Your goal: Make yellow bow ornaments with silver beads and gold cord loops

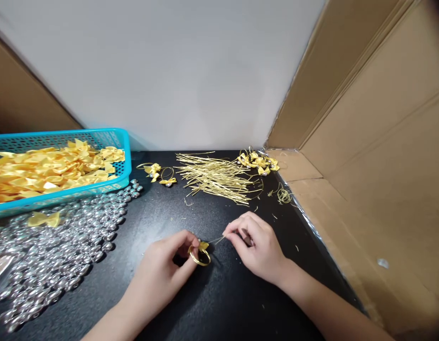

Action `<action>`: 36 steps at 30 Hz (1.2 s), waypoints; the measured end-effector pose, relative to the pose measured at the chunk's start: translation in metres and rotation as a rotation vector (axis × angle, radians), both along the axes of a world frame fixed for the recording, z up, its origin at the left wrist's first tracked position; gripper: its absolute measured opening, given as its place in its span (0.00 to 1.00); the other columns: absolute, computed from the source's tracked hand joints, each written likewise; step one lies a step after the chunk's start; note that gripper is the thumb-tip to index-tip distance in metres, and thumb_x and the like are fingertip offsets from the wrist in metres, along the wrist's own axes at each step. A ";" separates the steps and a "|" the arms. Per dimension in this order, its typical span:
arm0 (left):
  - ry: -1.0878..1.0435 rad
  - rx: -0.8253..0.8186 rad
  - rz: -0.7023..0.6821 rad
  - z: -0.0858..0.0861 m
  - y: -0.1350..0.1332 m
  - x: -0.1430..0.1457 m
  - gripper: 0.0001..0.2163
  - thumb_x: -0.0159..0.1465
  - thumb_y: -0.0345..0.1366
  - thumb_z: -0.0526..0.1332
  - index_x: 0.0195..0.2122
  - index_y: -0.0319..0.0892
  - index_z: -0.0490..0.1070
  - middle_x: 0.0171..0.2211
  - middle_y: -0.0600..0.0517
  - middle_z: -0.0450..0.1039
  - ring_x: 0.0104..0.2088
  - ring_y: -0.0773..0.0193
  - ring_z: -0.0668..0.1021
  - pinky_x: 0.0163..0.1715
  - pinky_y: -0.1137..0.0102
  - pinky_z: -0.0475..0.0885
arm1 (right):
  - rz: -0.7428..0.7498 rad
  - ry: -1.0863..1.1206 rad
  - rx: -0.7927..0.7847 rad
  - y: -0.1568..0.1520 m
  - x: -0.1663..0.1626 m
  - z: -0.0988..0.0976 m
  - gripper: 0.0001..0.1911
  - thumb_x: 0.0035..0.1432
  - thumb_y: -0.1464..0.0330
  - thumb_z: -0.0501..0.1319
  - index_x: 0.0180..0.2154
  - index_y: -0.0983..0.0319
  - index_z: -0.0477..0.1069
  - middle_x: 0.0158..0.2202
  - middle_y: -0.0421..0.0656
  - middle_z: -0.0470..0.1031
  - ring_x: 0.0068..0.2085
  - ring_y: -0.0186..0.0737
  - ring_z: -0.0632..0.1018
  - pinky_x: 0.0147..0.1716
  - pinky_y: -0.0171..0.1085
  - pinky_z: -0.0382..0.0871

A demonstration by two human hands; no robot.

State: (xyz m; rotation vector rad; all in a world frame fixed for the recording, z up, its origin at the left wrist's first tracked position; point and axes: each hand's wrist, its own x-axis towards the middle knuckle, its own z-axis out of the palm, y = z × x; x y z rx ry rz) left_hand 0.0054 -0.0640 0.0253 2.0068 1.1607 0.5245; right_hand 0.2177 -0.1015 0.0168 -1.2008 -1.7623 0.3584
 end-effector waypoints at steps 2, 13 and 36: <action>-0.008 0.065 0.033 0.002 0.001 -0.001 0.05 0.58 0.37 0.60 0.26 0.45 0.69 0.22 0.56 0.74 0.24 0.64 0.75 0.26 0.74 0.66 | -0.046 -0.029 -0.008 0.000 0.004 0.002 0.14 0.56 0.81 0.57 0.28 0.57 0.58 0.31 0.43 0.77 0.31 0.40 0.73 0.29 0.36 0.66; -0.183 -0.120 0.069 0.004 -0.003 0.000 0.05 0.61 0.37 0.60 0.31 0.43 0.70 0.26 0.54 0.76 0.26 0.64 0.77 0.28 0.74 0.70 | -0.049 -0.152 -0.322 0.006 0.018 -0.003 0.07 0.60 0.77 0.54 0.33 0.59 0.61 0.30 0.42 0.71 0.29 0.38 0.70 0.29 0.36 0.63; -0.263 -0.132 0.057 -0.002 -0.017 0.005 0.07 0.60 0.34 0.64 0.26 0.44 0.68 0.22 0.56 0.75 0.23 0.67 0.76 0.24 0.76 0.70 | 0.223 -0.178 -0.796 -0.017 -0.007 0.015 0.16 0.66 0.64 0.52 0.25 0.60 0.56 0.23 0.36 0.63 0.26 0.33 0.64 0.27 0.35 0.53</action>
